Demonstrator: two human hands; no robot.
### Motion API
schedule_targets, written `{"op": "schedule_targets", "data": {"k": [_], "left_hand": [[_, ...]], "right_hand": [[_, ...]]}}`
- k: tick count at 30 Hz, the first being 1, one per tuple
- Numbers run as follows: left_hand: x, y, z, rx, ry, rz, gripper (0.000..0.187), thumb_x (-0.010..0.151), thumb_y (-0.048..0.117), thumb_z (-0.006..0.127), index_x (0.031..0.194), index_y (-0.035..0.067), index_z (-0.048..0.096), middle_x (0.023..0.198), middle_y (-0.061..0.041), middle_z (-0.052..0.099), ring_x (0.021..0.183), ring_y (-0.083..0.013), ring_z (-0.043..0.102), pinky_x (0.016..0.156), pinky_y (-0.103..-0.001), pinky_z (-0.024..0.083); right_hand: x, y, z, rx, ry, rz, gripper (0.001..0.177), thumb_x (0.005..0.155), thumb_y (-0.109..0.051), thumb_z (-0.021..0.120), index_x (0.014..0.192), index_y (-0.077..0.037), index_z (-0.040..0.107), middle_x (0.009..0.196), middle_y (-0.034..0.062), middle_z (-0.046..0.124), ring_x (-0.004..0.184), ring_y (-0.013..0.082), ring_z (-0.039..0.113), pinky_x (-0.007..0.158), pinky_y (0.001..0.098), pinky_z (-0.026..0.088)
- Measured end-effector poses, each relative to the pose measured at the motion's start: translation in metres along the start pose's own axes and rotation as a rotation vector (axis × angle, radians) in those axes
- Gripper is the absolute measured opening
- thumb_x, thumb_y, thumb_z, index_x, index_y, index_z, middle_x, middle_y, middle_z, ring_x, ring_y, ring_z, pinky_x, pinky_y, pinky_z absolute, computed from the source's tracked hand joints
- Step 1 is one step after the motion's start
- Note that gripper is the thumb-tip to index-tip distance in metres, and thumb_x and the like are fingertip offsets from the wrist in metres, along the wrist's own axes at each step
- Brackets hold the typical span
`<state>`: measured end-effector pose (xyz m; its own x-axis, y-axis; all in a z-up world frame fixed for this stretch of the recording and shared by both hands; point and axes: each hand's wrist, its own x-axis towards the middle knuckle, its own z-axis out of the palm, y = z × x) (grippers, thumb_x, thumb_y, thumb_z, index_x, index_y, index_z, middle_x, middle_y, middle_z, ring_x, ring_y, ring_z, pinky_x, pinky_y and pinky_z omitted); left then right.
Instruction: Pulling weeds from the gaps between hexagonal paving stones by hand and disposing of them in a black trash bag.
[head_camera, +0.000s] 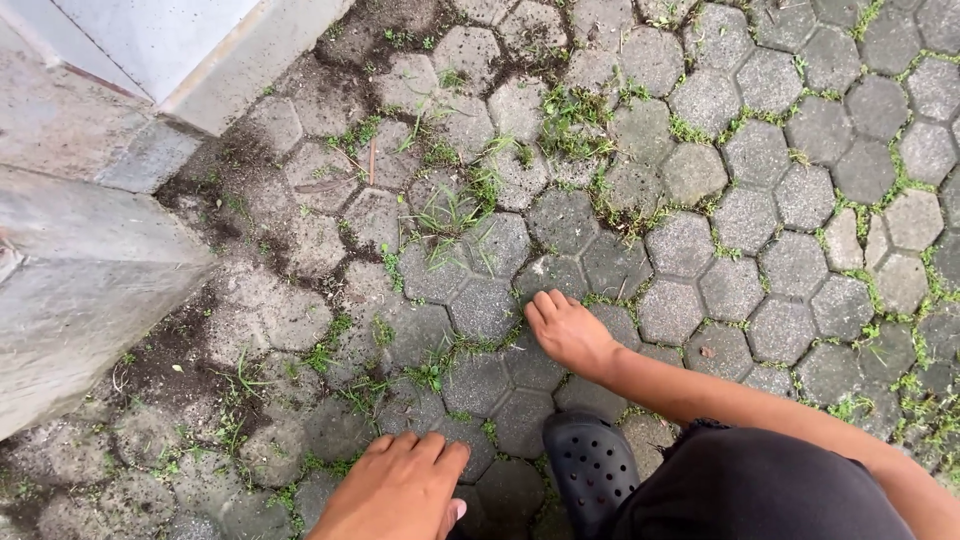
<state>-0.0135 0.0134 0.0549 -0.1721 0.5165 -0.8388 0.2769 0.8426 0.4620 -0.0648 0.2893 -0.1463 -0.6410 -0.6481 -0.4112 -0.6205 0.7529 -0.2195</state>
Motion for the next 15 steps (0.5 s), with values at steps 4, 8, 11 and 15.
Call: {"op": "schedule_targets", "data": {"k": [4, 8, 11, 15], "left_hand": [[0.002, -0.003, 0.006, 0.009, 0.034, 0.017, 0.035, 0.107, 0.027, 0.052, 0.139, 0.013, 0.046, 0.129, -0.016, 0.053, 0.117, -0.0353, 0.053, 0.101, -0.052, 0.04], [-0.001, -0.003, 0.006, 0.007, 0.043, 0.01, 0.034, 0.107, 0.027, 0.051, 0.138, 0.013, 0.046, 0.126, -0.015, 0.054, 0.113, -0.0338, 0.055, 0.1, -0.052, 0.042], [0.003, -0.008, 0.016, 0.052, 0.151, 0.058, 0.028, 0.102, 0.026, 0.055, 0.126, 0.015, 0.051, 0.115, -0.015, 0.056, 0.106, -0.0372, 0.056, 0.089, -0.052, 0.042], [-0.001, 0.002, -0.003, 0.023, 0.065, 0.03, 0.033, 0.106, 0.029, 0.051, 0.135, 0.014, 0.048, 0.122, -0.015, 0.054, 0.112, -0.0364, 0.054, 0.094, -0.052, 0.041]], "right_hand": [[0.005, -0.01, -0.002, 0.024, -0.162, 0.168, 0.025, 0.102, -0.006, 0.024, 0.106, -0.007, 0.048, 0.09, 0.007, 0.046, 0.073, 0.0171, 0.041, 0.058, 0.0303, 0.048], [-0.005, -0.018, -0.026, 0.484, -0.036, 0.272, 0.02, 0.101, -0.006, 0.031, 0.098, -0.005, 0.051, 0.084, 0.0092, 0.054, 0.069, 0.0233, 0.051, 0.056, 0.0388, 0.056], [-0.009, -0.02, -0.042, 0.686, 0.031, 0.266, 0.02, 0.104, -0.006, 0.044, 0.087, -0.009, 0.055, 0.087, 0.004, 0.06, 0.078, 0.0167, 0.062, 0.069, 0.0272, 0.066], [0.0, -0.002, -0.026, 0.5, 0.209, 0.19, 0.013, 0.101, -0.016, 0.051, 0.092, -0.008, 0.048, 0.086, 0.0086, 0.056, 0.071, 0.0259, 0.055, 0.062, 0.0442, 0.051]]}}
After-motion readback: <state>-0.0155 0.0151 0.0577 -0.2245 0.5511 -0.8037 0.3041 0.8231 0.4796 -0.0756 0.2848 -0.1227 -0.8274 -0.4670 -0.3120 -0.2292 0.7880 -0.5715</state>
